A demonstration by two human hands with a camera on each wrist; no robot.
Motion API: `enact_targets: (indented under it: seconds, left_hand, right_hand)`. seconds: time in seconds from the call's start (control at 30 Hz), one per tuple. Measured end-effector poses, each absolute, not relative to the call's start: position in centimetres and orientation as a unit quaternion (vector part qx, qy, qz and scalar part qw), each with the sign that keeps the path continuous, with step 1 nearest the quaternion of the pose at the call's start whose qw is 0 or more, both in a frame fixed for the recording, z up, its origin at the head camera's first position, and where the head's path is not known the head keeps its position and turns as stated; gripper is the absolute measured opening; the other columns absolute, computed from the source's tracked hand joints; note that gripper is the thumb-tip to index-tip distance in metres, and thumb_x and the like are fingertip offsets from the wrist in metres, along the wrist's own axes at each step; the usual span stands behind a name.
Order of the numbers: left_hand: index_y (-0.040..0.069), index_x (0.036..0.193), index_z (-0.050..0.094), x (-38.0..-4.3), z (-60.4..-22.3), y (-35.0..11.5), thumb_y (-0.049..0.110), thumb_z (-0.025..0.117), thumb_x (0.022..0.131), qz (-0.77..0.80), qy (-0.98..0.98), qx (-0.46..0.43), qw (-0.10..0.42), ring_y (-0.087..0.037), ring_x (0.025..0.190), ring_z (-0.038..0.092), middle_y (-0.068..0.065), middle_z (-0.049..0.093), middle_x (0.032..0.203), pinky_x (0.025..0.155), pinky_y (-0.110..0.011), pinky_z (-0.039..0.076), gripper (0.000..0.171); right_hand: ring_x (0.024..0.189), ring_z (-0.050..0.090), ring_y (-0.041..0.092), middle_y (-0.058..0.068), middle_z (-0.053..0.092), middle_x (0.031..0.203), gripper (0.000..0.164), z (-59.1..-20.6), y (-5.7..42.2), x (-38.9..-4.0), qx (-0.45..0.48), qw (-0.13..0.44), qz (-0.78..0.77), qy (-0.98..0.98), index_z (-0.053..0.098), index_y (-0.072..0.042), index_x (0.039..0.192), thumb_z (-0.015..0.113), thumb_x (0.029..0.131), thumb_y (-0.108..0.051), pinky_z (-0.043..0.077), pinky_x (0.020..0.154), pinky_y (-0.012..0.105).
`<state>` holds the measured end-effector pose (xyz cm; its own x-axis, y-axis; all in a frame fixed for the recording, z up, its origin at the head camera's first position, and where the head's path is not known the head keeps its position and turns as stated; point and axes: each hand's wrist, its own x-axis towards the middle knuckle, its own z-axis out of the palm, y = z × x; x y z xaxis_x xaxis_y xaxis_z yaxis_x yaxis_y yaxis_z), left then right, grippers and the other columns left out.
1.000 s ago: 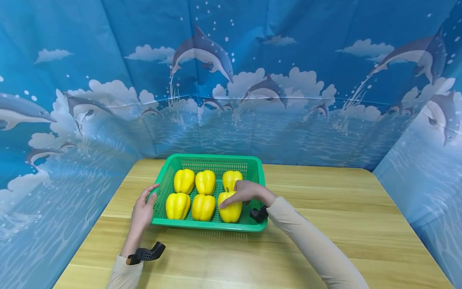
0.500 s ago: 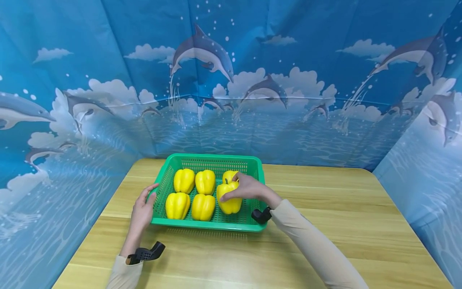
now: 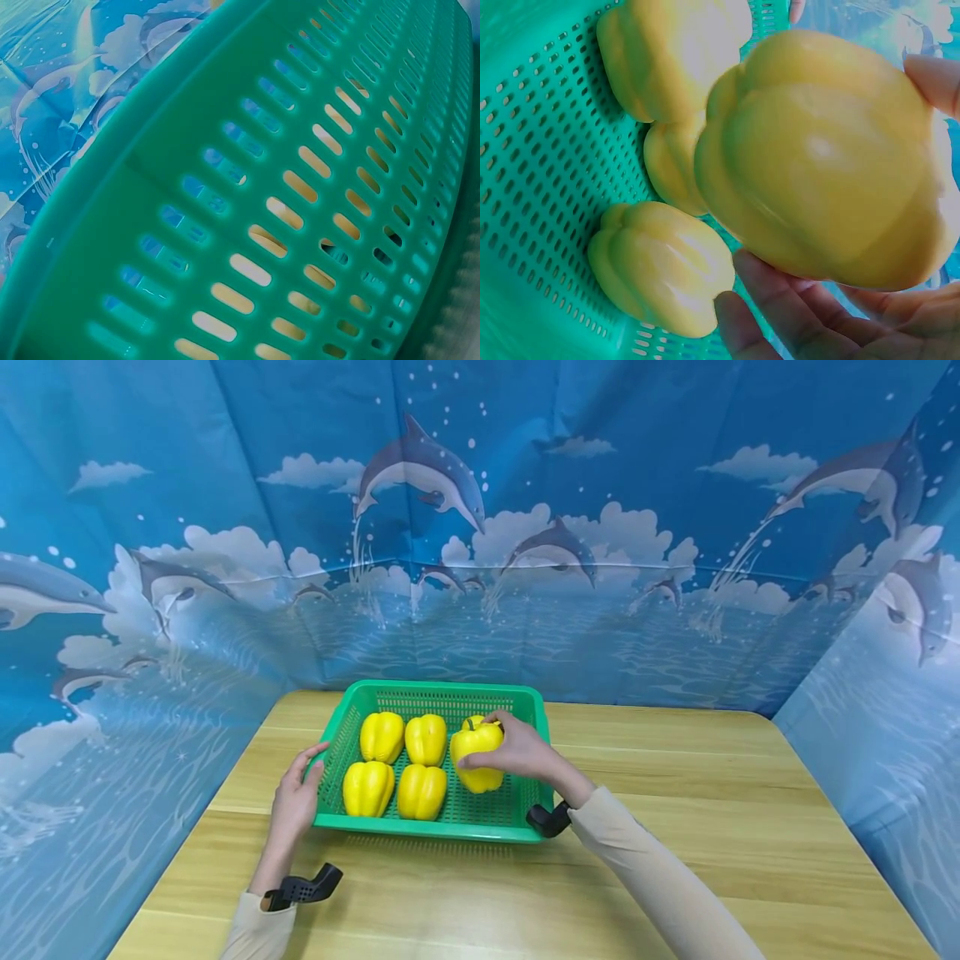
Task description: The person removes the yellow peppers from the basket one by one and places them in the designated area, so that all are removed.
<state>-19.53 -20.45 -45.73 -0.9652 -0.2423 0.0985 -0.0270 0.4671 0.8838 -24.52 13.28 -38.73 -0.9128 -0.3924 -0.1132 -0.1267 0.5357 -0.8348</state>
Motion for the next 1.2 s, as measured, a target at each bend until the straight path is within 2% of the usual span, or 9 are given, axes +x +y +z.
enact_targets:
  seconds: [0.2, 0.5, 0.73, 0.97, 1.2]
  left_hand:
    - [0.027, 0.138, 0.046, -19.5, -45.7, -20.4, 0.027, 0.038, 0.104, -0.512, -0.849, 0.082, 0.101, -0.013, 0.037, 0.027, 0.0, 0.034, 0.052, 0.036, -0.027, 0.027, 0.035]
    - [0.028, 0.137, 0.047, -19.3, -45.6, -20.4, 0.027, 0.038, 0.104, -0.514, -0.848, 0.082, 0.102, -0.013, 0.037, 0.027, 0.0, 0.033, 0.051, 0.035, -0.026, 0.027, 0.034]
    - [0.027, 0.137, 0.047, -19.3, -45.5, -20.4, 0.027, 0.038, 0.104, -0.512, -0.849, 0.084, 0.1, -0.013, 0.037, 0.027, 0.0, 0.034, 0.052, 0.036, -0.026, 0.027, 0.034]
    - [0.026, 0.138, 0.046, -19.4, -45.5, -20.3, 0.027, 0.038, 0.104, -0.507, -0.853, 0.086, 0.095, -0.013, 0.038, 0.028, -0.001, 0.035, 0.053, 0.037, -0.026, 0.028, 0.035]
    - [0.027, 0.137, 0.047, -19.4, -45.5, -20.4, 0.027, 0.038, 0.104, -0.507, -0.852, 0.087, 0.098, -0.013, 0.037, 0.028, -0.001, 0.034, 0.052, 0.036, -0.026, 0.027, 0.034]
  right_hand:
    - [0.092, 0.057, 0.026, 0.014, 0.053, 0.115, 0.076, -38.5, 13.6, -24.1, -0.152, 0.1, -0.476, 0.86, 0.041, -0.009, 0.135, 0.078, 0.077, -0.04, 0.052, 0.07, 0.036]
    - [0.094, 0.057, 0.027, 0.014, 0.048, 0.126, 0.084, -38.5, 13.6, -23.9, -0.137, 0.038, -0.461, 0.876, 0.039, -0.009, 0.141, 0.077, 0.076, -0.046, 0.052, 0.068, 0.036]
    - [0.095, 0.058, 0.027, 0.013, 0.046, 0.13, 0.083, -38.6, 13.9, -23.7, -0.135, 0.005, -0.48, 0.866, 0.037, -0.016, 0.144, 0.075, 0.078, -0.046, 0.052, 0.068, 0.036]
    - [0.091, 0.054, 0.03, 0.016, 0.05, 0.114, 0.076, -38.1, 14.3, -23.3, -0.111, -0.033, -0.502, 0.857, 0.037, -0.013, 0.136, 0.077, 0.078, -0.042, 0.053, 0.064, 0.036]
    - [0.092, 0.051, 0.031, 0.018, 0.049, 0.113, 0.076, -38.4, 15.0, -23.4, -0.095, -0.057, -0.518, 0.848, 0.033, -0.01, 0.133, 0.076, 0.079, -0.04, 0.053, 0.063, 0.037]
